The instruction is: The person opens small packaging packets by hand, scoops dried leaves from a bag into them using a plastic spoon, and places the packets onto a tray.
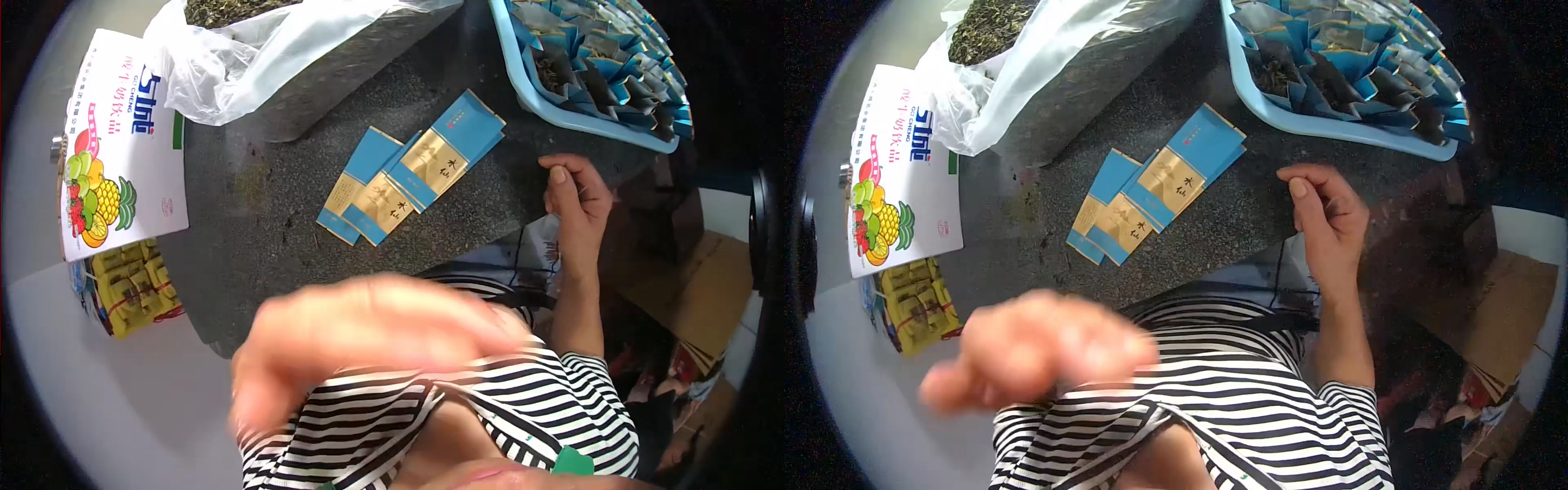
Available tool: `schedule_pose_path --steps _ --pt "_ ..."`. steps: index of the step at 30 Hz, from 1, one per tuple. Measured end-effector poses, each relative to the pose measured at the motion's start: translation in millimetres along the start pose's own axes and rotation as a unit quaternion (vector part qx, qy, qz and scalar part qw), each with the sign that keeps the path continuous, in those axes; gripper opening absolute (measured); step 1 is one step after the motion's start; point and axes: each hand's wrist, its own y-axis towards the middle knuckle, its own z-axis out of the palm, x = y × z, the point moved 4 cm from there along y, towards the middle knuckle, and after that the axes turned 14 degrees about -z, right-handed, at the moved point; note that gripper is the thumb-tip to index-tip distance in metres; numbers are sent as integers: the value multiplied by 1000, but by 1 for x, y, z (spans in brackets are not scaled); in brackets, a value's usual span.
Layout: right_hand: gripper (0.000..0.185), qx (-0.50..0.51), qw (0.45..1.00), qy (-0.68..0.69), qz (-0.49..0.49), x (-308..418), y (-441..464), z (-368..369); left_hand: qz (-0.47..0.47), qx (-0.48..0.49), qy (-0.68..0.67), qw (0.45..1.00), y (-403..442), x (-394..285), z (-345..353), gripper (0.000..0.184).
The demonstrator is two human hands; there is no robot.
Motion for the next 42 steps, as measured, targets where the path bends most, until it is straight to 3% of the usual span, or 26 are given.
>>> schedule_pose_path --steps 1,5,13,16,18,19,20,21,25,26,28,29,30,32,33,38,41,42 --pt "16 4 1000 -9 -4 2 1 1 6 1 -9 1000 0 0 3 57" --pt "18 9 1000 -18 6 2 -1 2 -33 161 -60 985 5 8 26 52" --pt "19 6 1000 -18 -20 3 -3 4 -127 409 -50 902 19 -12 45 48" --pt "19 2 998 -51 -20 6 -3 5 -160 482 -31 861 29 -29 41 50" --pt "18 13 999 -34 -8 2 -6 3 -112 490 -87 860 27 -22 39 61" --pt "18 5 999 -41 -4 4 -8 0 -419 503 -196 730 24 -24 56 72" --pt "18 -2 999 -39 -11 1 -2 2 -100 509 -159 840 32 -19 41 75" --pt "16 -13 1000 -12 -10 -1 -3 2 -99 503 -146 846 31 -16 43 75" --pt "16 -8 999 -30 -26 -2 -2 0 -85 514 120 845 15 -6 51 64" --pt "16 4 1000 -18 -25 -4 -2 2 -85 503 132 850 17 -5 51 64" --pt "17 -14 999 -34 -30 -6 -4 -2 -61 528 195 824 18 -5 57 43" --pt "17 -11 998 -46 -47 -6 -3 -1 -128 567 99 808 23 -17 64 47" --pt "17 -4 998 -37 -46 -6 -3 -1 -130 560 108 811 21 -14 64 47" --pt "18 -34 998 -40 -26 -9 -3 -2 65 520 84 848 13 -10 66 29" --pt "18 -24 998 -45 -35 -15 -2 -8 119 541 138 821 7 5 71 26" --pt "18 -53 996 -67 -21 -8 -5 -7 48 494 266 826 8 14 70 25" --pt "17 -8 998 -44 -34 -5 -4 -3 1 502 325 802 7 17 63 25" --pt "17 -26 998 -50 -39 -2 -5 -4 -10 442 296 847 13 10 53 17"
